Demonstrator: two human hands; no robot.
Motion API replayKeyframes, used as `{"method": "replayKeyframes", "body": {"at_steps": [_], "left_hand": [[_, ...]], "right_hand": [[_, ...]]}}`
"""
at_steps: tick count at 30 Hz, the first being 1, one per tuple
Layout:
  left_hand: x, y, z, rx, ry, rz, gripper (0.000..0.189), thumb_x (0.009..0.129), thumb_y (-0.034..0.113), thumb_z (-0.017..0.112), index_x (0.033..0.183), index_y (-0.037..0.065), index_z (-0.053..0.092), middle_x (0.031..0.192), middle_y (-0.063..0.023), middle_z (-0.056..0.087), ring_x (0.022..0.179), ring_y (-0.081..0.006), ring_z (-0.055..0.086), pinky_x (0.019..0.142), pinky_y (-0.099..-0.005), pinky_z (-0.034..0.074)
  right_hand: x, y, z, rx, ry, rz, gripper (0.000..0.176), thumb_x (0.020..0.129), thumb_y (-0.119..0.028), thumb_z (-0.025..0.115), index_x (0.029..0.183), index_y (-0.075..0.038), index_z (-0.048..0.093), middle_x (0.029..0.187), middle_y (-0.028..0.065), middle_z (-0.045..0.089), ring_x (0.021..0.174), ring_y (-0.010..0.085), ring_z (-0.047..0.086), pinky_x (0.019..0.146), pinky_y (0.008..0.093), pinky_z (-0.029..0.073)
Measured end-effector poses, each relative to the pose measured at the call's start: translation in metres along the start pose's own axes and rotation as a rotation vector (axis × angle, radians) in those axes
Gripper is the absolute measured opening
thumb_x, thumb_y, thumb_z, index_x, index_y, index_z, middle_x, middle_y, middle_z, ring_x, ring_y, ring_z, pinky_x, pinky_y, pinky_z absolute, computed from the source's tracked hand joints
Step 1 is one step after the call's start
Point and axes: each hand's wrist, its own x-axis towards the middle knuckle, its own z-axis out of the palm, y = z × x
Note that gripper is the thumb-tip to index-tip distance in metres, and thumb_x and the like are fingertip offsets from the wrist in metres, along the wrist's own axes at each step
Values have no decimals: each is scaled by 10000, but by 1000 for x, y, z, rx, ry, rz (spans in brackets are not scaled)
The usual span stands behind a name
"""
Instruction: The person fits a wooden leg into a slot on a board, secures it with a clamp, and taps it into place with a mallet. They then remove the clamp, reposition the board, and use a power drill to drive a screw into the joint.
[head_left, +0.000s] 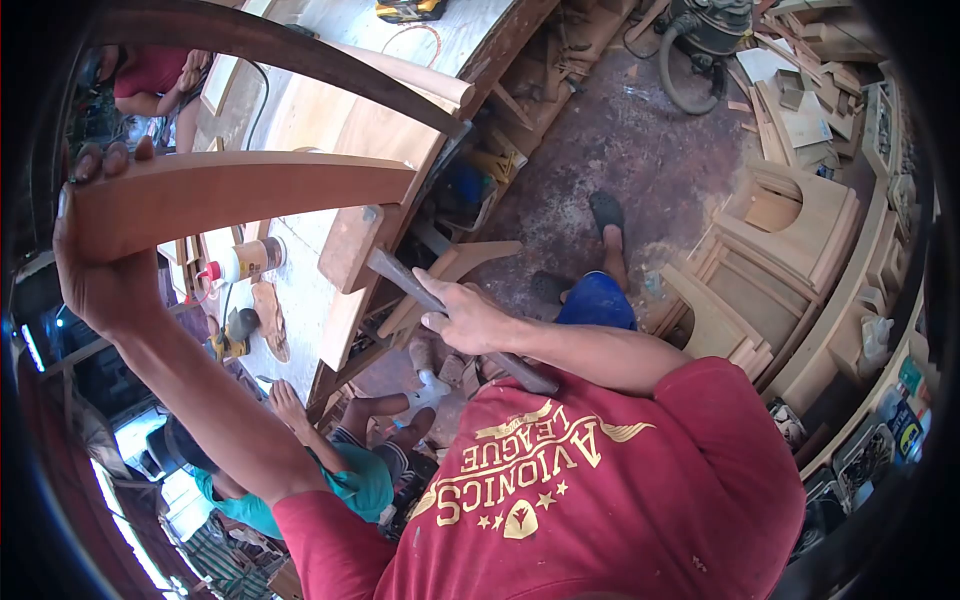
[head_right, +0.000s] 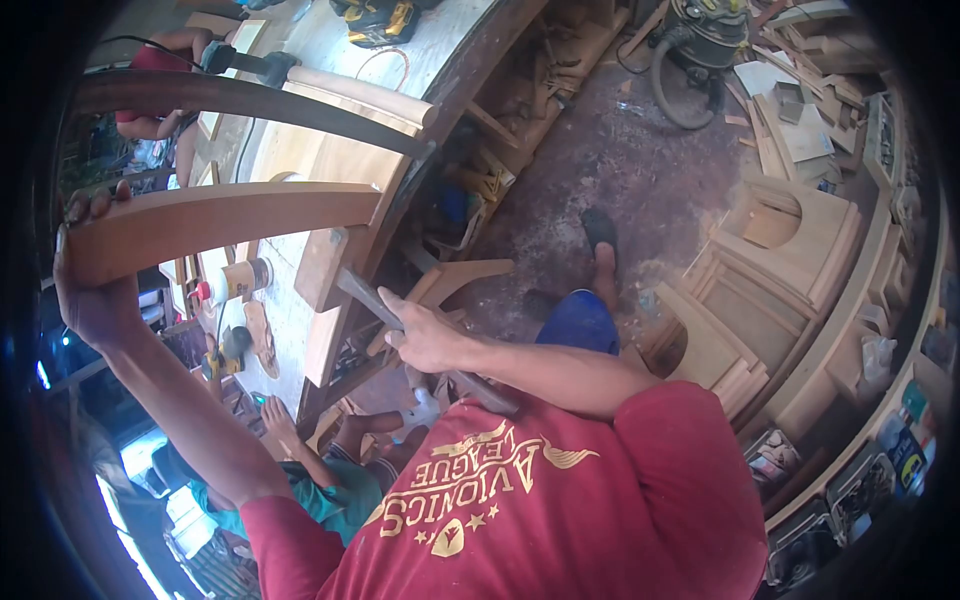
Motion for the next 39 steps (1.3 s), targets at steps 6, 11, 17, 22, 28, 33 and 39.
{"method": "replayKeyframes", "body": {"at_steps": [6,11,17,22,28,33,39], "left_hand": [[-1,1,-1,22,-56,5,335,959,165,563,1211,-51,514,1129,-148,536,1201,-276,560,1257,-592,265],[3,-1,1,29,-43,10,336,957,178,567,1204,-46,519,1130,-152,548,1172,-274,579,1257,-594,269],[2,-1,0,40,-28,30,321,972,166,545,1198,-61,519,1140,-155,547,1170,-287,582,1245,-597,291],[0,-4,10,102,155,76,326,979,160,548,1201,-77,512,1161,-147,530,1179,-296,570,1227,-605,311],[-1,-2,6,69,82,49,374,987,169,548,1258,-84,503,1162,-129,527,1190,-296,561,1215,-631,305],[1,-2,-3,41,-13,79,400,985,167,553,1311,-57,490,1161,-123,528,1174,-297,561,1213,-637,290],[1,-2,-1,22,1,76,400,986,172,554,1307,-57,485,1145,-116,523,1155,-289,544,1209,-623,290]], "right_hand": [[9,24,2,-31,60,-120,702,946,-123,632,1569,9,339,1386,328,572,1299,448,566,1117,447,439],[4,39,-5,-93,1,-224,712,937,-123,636,1569,13,336,1373,333,577,1289,449,574,1115,443,442],[-6,21,-16,-68,12,-142,713,944,-145,623,1576,2,325,1391,315,573,1297,452,564,1121,452,440],[-5,36,-3,-97,8,-144,706,963,-158,609,1586,-10,311,1402,305,571,1298,447,565,1111,449,448],[-9,21,-3,40,-17,-80,713,944,-110,645,1570,16,327,1410,325,556,1325,442,546,1129,445,421],[-4,28,4,46,18,-120,705,945,-104,641,1565,21,329,1408,329,554,1325,444,544,1128,450,423],[0,24,6,28,51,-114,705,943,-102,639,1563,27,329,1418,336,542,1339,445,533,1139,447,413]]}}
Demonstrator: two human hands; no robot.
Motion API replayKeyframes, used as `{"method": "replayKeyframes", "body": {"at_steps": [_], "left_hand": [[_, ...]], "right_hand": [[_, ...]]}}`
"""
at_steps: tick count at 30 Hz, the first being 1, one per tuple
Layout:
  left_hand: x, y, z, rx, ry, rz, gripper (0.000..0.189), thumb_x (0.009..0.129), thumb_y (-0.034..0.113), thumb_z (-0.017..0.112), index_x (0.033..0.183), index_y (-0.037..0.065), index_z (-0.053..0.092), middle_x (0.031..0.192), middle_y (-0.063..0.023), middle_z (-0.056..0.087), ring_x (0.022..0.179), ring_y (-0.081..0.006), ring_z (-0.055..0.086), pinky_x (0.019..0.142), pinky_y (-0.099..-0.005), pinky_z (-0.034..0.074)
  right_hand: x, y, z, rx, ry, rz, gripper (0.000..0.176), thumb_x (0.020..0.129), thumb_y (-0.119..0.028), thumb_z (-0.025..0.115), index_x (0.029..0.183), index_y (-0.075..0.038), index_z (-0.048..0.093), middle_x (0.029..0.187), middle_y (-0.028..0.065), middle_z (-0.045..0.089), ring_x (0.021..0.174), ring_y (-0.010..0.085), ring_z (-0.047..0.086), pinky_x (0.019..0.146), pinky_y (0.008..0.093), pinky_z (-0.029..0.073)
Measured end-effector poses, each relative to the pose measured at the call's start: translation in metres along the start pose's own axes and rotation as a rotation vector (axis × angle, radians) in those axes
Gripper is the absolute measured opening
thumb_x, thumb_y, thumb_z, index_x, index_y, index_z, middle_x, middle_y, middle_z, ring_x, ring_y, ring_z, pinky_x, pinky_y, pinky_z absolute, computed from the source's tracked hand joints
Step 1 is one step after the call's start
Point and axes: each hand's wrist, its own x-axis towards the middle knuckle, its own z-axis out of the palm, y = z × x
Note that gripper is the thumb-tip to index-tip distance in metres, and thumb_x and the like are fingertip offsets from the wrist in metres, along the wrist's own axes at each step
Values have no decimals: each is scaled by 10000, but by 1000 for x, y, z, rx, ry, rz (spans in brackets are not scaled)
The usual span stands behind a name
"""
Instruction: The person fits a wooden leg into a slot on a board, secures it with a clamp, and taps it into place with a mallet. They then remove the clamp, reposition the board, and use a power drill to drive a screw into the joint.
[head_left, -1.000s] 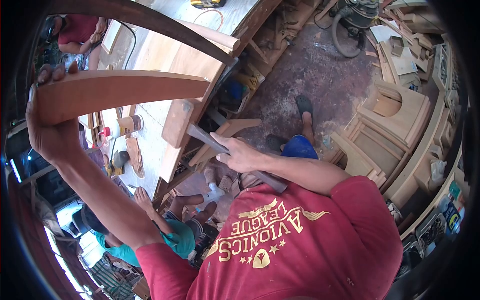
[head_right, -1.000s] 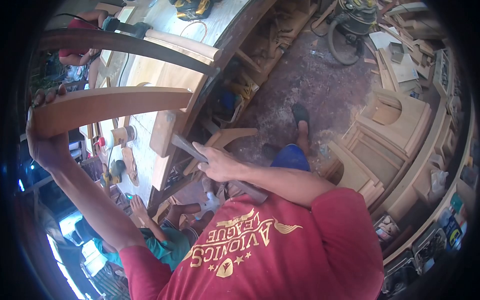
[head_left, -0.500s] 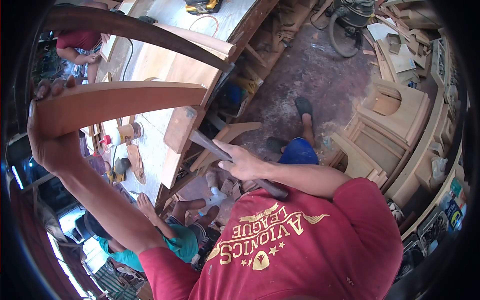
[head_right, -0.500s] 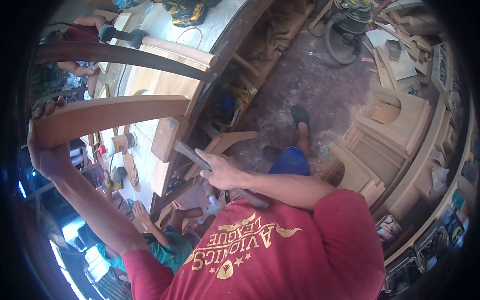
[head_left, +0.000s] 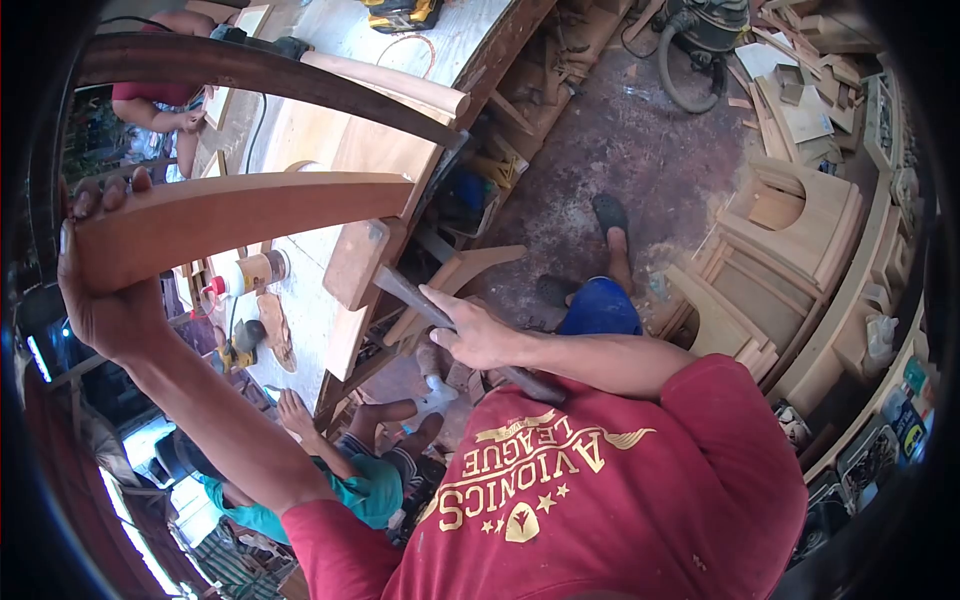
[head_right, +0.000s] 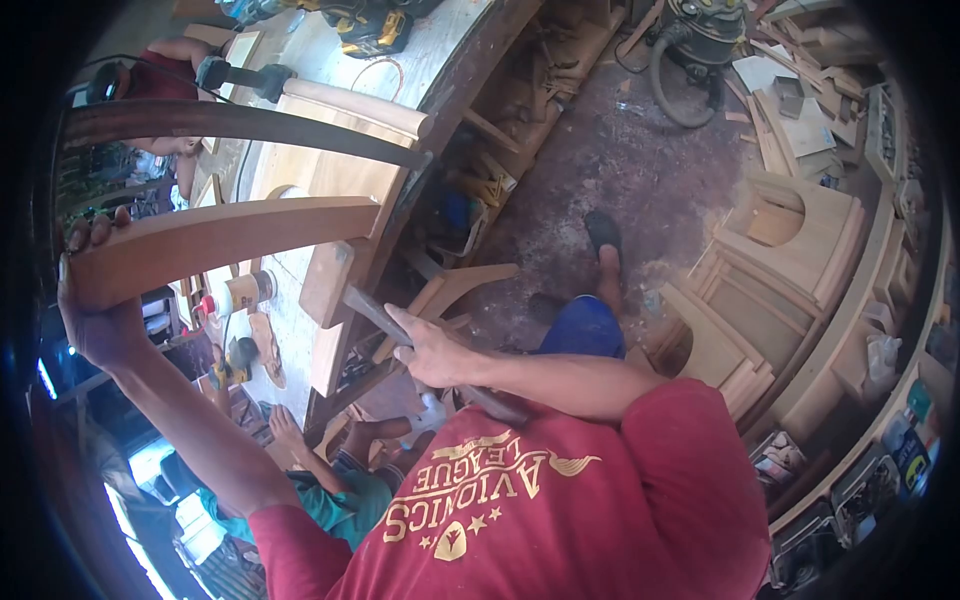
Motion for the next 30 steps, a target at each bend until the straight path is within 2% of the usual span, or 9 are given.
{"method": "replayKeyframes", "body": {"at_steps": [4,7,10,13,19,22,25,28,30], "left_hand": [[1,0,0,-8,-30,-25,344,987,187,556,1235,-46,505,1140,-107,516,1174,-282,531,1221,-608,278],[2,1,0,26,-58,-29,296,986,193,555,1183,-25,522,1148,-100,512,1182,-279,527,1222,-603,277],[1,1,4,37,11,-41,290,987,193,550,1173,-29,531,1153,-101,506,1188,-274,525,1220,-600,280],[2,0,-2,3,-66,-30,314,988,196,551,1195,-38,518,1160,-107,504,1190,-271,527,1224,-598,276],[4,1,-6,-23,-40,-60,355,981,191,560,1234,-50,499,1161,-113,515,1173,-271,543,1231,-608,273],[2,-1,1,-10,47,-55,358,978,196,565,1227,-55,506,1160,-114,517,1180,-269,544,1233,-600,280],[1,-2,6,22,13,-58,369,980,215,573,1225,-53,510,1172,-122,514,1188,-268,554,1235,-583,288],[3,-4,-3,-21,-84,-48,383,978,236,585,1225,-50,521,1169,-145,539,1192,-291,561,1235,-571,291],[2,-3,1,-43,-41,-76,386,961,212,588,1236,-52,529,1142,-156,562,1212,-311,550,1240,-572,277]], "right_hand": [[3,9,-3,-47,64,-154,715,940,-106,638,1566,26,319,1425,340,534,1337,455,529,1130,454,423],[-1,-9,-10,11,-18,7,721,941,-117,636,1571,18,313,1420,337,540,1328,457,535,1127,454,427],[-2,-4,-5,-32,9,-33,724,940,-127,631,1575,8,311,1410,333,550,1322,453,543,1126,445,430],[-2,-8,-4,10,-33,61,718,940,-129,626,1575,0,317,1405,325,559,1321,447,547,1128,441,430],[1,0,-4,-16,53,-42,708,937,-130,627,1567,5,333,1405,317,564,1310,442,559,1130,449,428],[-2,-11,-9,-70,-50,19,706,941,-140,627,1565,8,334,1397,317,570,1307,442,562,1128,452,429],[7,2,-9,-106,59,-99,709,942,-145,628,1567,10,330,1377,321,581,1292,447,572,1111,456,442],[4,-6,-13,-103,-1,-8,720,935,-148,632,1568,9,327,1356,326,591,1269,450,589,1086,456,463],[-1,-9,-19,-148,-36,-28,723,926,-146,632,1567,3,333,1348,324,595,1254,447,599,1069,456,474]]}}
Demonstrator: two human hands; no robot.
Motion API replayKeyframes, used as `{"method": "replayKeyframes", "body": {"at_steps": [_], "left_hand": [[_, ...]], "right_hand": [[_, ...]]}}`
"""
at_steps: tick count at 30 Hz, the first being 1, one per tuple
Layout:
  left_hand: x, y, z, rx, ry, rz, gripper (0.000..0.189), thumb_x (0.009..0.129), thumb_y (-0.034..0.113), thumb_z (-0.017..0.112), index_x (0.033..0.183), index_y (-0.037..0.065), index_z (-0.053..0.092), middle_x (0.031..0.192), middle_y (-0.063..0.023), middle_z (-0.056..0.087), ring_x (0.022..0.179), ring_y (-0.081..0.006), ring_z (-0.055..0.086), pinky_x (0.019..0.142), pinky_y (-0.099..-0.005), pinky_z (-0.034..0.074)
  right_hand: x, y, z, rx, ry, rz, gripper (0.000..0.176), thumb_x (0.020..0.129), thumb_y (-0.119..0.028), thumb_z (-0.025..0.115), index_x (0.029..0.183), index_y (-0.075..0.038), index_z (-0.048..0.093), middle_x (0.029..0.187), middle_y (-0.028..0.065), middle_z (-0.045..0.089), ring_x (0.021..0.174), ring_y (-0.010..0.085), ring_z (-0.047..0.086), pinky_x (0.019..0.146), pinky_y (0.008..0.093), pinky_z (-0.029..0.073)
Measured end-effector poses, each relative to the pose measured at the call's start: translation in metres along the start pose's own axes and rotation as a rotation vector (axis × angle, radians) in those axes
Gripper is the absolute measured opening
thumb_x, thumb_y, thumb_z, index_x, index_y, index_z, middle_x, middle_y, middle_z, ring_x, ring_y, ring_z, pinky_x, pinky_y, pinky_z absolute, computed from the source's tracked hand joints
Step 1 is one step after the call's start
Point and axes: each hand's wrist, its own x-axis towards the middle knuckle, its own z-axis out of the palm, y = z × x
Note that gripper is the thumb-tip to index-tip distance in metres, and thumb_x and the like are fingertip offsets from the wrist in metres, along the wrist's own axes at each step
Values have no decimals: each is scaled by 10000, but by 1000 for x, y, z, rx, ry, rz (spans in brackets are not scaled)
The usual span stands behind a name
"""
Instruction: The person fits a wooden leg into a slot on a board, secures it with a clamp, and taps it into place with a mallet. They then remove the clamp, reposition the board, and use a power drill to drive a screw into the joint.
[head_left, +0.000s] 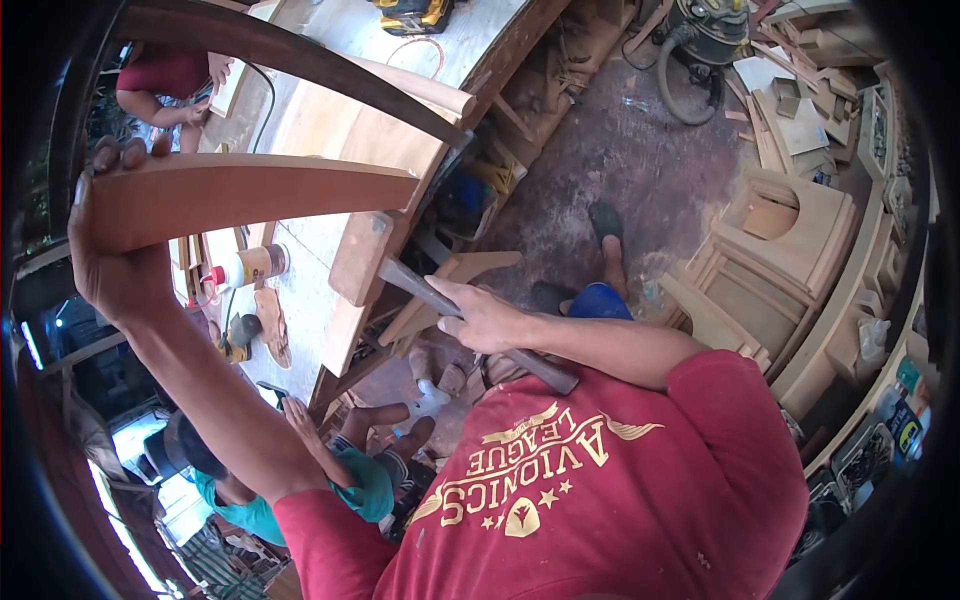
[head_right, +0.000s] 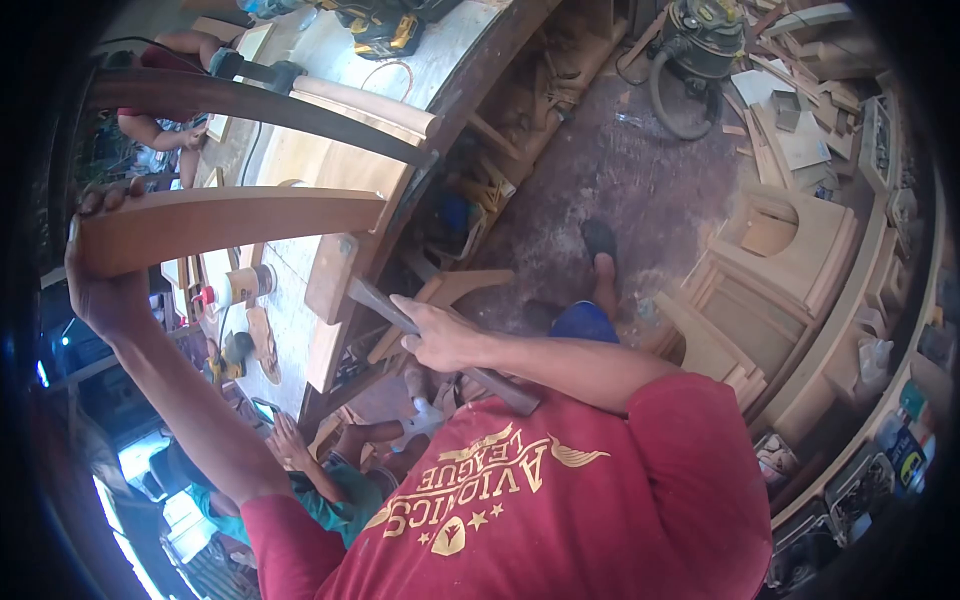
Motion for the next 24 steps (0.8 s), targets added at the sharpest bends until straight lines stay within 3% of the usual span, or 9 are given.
{"method": "replayKeyframes", "body": {"at_steps": [4,5,8,12,14,17,20,21,24], "left_hand": [[-2,-5,9,16,148,24,380,953,198,595,1230,-58,547,1132,-163,588,1193,-314,559,1239,-569,283],[-1,-7,8,-8,114,43,386,958,205,599,1235,-60,559,1133,-165,597,1160,-316,575,1199,-561,332],[-1,-15,8,-50,27,104,401,961,215,615,1245,-67,588,1133,-167,619,1079,-314,612,1112,-544,436],[-3,-20,34,98,156,168,446,940,219,672,1261,-82,601,1076,-165,679,963,-279,677,1003,-485,537],[-1,-22,32,99,141,174,413,975,178,622,1249,-129,581,1163,-186,648,1066,-295,652,1053,-455,509],[-5,-28,43,163,249,288,421,956,190,699,1252,-100,625,1135,-178,717,949,-245,717,876,-356,582],[-5,-28,48,411,337,455,407,952,244,739,1230,-47,677,1089,-135,748,934,-174,712,860,-291,545],[-5,-31,42,515,379,508,405,951,249,747,1228,-38,680,1088,-119,746,936,-155,700,868,-281,530],[-8,-35,52,624,536,673,359,949,206,763,1223,-12,682,1096,-64,726,977,-116,650,926,-266,479]], "right_hand": [[-27,-9,-32,-80,-192,54,675,949,-159,603,1565,-29,358,1396,304,571,1296,448,563,1110,469,445],[-34,6,-32,-117,-142,-40,679,936,-160,617,1562,-49,377,1319,302,620,1249,460,590,1074,474,471],[-66,-12,-68,-184,-243,151,686,925,-164,625,1559,-53,390,1272,292,652,1191,461,624,1042,457,497],[-115,14,-98,-287,-32,209,694,903,-151,639,1551,-52,413,1246,273,677,1131,441,667,1020,432,514],[-135,19,-116,-376,130,283,695,889,-135,653,1541,-42,432,1270,255,680,1147,419,673,1029,422,510],[-152,-8,-149,-384,391,341,700,872,-102,673,1526,-7,444,1283,246,686,1224,382,650,1065,422,482],[-156,-8,-188,-481,644,154,715,873,-78,700,1530,14,432,1462,270,560,1400,322,516,1176,351,371],[-152,25,-213,-728,753,-103,705,881,-78,678,1530,29,425,1262,214,697,998,283,733,877,372,572],[-132,-72,-246,-133,830,158,703,903,-71,672,1551,8,411,1149,137,698,697,145,652,603,300,538]]}}
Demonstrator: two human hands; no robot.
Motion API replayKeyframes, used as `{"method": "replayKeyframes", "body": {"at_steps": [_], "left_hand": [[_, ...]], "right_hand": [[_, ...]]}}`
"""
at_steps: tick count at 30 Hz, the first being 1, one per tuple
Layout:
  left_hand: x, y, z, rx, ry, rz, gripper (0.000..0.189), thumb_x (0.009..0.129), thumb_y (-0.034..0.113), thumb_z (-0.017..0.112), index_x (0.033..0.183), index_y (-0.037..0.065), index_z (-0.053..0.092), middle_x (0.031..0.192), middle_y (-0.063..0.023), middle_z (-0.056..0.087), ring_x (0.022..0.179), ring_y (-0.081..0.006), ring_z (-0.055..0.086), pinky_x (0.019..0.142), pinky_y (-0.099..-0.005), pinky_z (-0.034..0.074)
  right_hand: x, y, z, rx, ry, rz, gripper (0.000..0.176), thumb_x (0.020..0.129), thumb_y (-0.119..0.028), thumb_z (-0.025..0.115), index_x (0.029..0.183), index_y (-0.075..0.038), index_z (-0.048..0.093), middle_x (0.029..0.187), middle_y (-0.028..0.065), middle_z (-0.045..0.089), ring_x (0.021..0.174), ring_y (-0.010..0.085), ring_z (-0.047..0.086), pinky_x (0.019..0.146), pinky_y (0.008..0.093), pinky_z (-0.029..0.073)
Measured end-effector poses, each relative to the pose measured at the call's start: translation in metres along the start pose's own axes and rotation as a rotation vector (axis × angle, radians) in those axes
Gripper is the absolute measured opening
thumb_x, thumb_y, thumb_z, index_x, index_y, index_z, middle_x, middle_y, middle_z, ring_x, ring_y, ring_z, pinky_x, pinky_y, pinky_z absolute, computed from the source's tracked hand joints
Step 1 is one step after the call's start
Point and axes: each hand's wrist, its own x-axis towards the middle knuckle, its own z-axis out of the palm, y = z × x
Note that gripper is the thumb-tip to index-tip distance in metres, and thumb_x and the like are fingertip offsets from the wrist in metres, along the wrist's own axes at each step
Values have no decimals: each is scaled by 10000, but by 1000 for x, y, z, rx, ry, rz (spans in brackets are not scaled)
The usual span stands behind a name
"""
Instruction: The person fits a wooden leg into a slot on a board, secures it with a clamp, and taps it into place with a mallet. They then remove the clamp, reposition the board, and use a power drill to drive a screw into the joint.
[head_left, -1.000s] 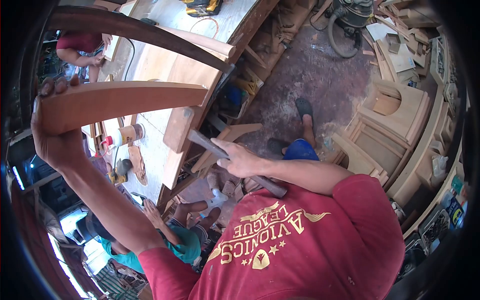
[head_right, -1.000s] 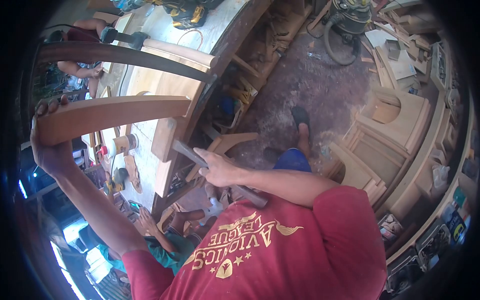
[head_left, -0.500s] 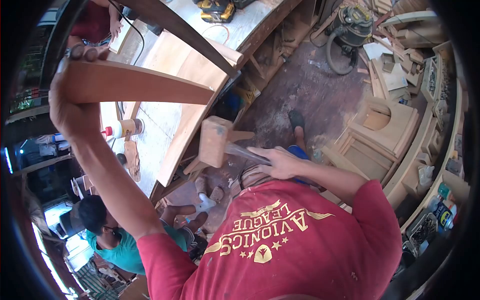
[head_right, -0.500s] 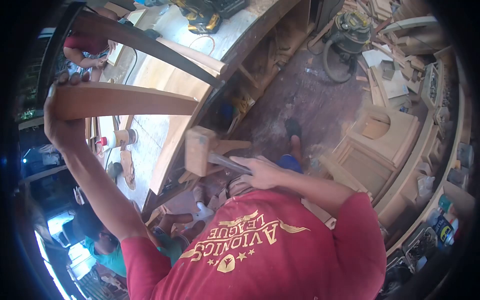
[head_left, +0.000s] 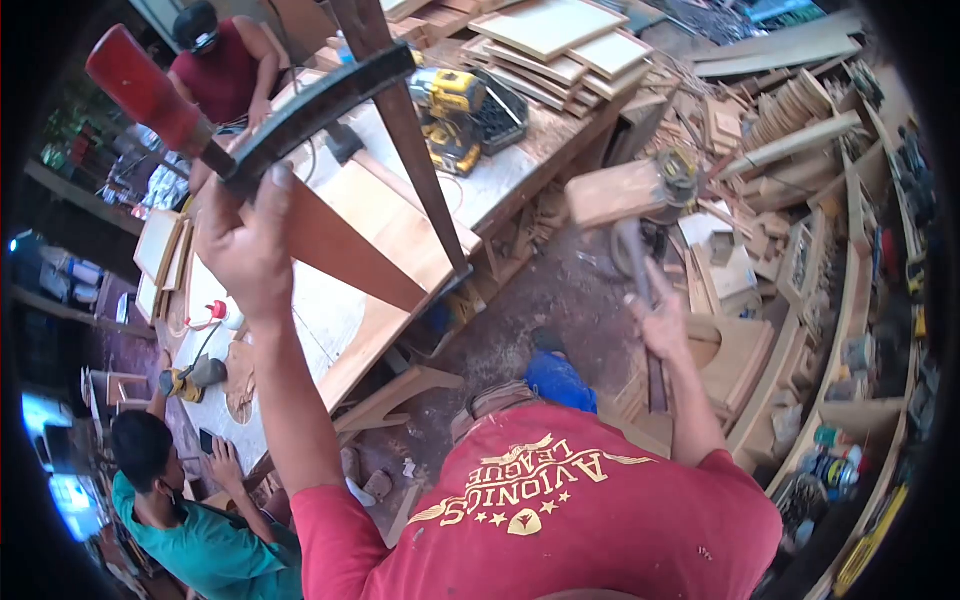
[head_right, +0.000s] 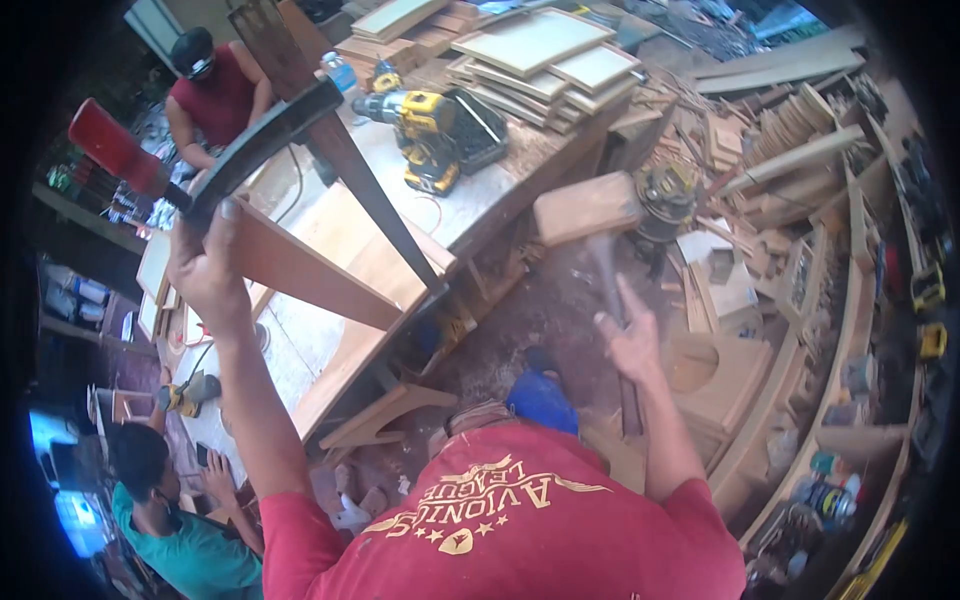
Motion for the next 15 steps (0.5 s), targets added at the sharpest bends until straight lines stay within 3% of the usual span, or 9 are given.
{"method": "replayKeyframes", "body": {"at_steps": [2,3,4,7,10,11,12,14,15], "left_hand": [[-10,7,5,77,53,0,398,947,184,767,1273,-18,660,1176,-73,706,1056,-137,636,960,-288,474],[-16,5,4,62,43,-9,473,943,182,775,1335,-33,621,1244,-89,680,1137,-165,614,1003,-316,466],[-21,4,6,197,134,49,533,906,126,807,1361,-51,591,1184,-103,699,1102,-182,645,1019,-326,481],[-39,-12,12,461,298,144,730,853,314,869,1399,-61,564,1168,-159,702,1067,-242,687,967,-361,536],[-51,-9,19,584,348,182,790,812,333,906,1378,-90,553,1154,-169,709,1055,-219,697,948,-359,554],[-53,-3,25,488,358,113,812,812,334,906,1394,-91,531,1141,-170,712,1038,-215,702,925,-353,562],[-55,2,31,375,367,42,834,812,334,906,1410,-92,509,1127,-172,715,1021,-210,707,902,-347,571],[-66,6,35,453,354,-61,849,821,321,899,1430,-93,475,1125,-175,714,1004,-202,710,881,-339,575],[-70,9,36,483,339,-118,857,826,314,896,1440,-93,458,1123,-176,714,995,-197,711,871,-335,578]], "right_hand": [[53,-25,-14,63,76,-210,644,918,-73,675,1520,0,459,1008,75,654,596,69,498,486,262,424],[76,-47,-25,55,77,-212,615,918,-82,683,1493,-2,481,985,69,652,598,72,502,491,265,421],[111,-67,-32,54,57,-231,586,918,-91,692,1466,-4,502,962,63,651,600,74,506,495,267,417],[270,-71,-70,-42,-79,-485,554,939,-158,709,1448,-45,521,883,28,623,601,72,491,508,256,403],[410,-88,-93,-185,-135,-549,578,972,-213,693,1498,-85,489,819,0,606,558,71,457,494,244,385],[459,-82,-98,-238,-124,-634,536,968,-186,679,1466,-80,511,689,-36,522,550,65,446,488,251,360],[489,-92,-93,-233,-159,-588,515,964,-172,672,1447,-75,523,680,-33,520,537,68,448,478,254,356],[532,-104,-98,-254,-207,-465,472,956,-146,657,1408,-65,547,663,-26,516,511,75,453,457,260,348],[563,-96,-97,-237,-212,-502,447,952,-141,652,1381,-58,560,648,-22,515,493,83,460,443,264,351]]}}
